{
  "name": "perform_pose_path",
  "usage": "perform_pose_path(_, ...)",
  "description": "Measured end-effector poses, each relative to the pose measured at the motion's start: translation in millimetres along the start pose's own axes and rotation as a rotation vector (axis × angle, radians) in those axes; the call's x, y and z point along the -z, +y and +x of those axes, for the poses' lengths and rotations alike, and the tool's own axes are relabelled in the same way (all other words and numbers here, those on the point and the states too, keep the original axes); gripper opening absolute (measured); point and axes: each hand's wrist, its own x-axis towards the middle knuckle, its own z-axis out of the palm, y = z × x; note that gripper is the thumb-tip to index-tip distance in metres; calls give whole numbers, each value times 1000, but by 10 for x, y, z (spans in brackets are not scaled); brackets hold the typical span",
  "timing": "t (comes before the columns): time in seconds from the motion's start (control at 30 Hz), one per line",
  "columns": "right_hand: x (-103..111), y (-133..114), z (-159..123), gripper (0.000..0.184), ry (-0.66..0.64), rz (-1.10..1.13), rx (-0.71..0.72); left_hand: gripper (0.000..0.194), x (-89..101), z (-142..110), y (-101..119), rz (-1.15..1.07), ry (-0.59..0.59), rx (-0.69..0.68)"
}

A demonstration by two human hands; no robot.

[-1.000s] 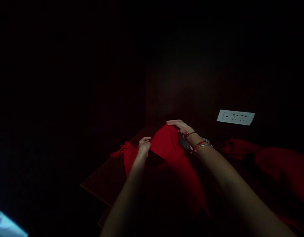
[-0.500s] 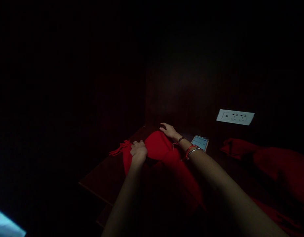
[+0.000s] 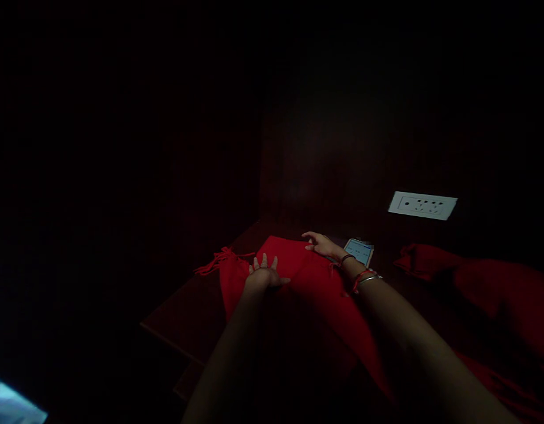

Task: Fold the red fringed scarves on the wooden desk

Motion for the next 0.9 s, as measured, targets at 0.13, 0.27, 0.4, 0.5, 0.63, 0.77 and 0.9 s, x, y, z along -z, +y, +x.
perform_pose_path(0.13,-49,-29,68,41,-17,-297,45,86,25,-36,3,40,-10,61)
perform_pose_path(0.27,-68,-188,-69,47,83,-314,-7,79,-9,46,14,51,122,22)
perform_pose_path(0.4,-157,-325,-449,57,116,-384,22,62,-74,193,-10,12,294,-120)
perform_pose_path(0.5,-262,-331,-694,65,-140,-401,-15,68,-121,247,-29,20,181,-83)
perform_pose_path(0.63,-248,-367,-806,69,-253,-393,-139,77,-71,240,18,26,118,-51)
perform_pose_path(0.77,-129,-477,-908,75,-222,-389,-162,78,84,328,128,46,86,-153)
perform_pose_path(0.9,-162,-472,-1111,74,-170,-364,-64,58,113,577,137,59,131,-337)
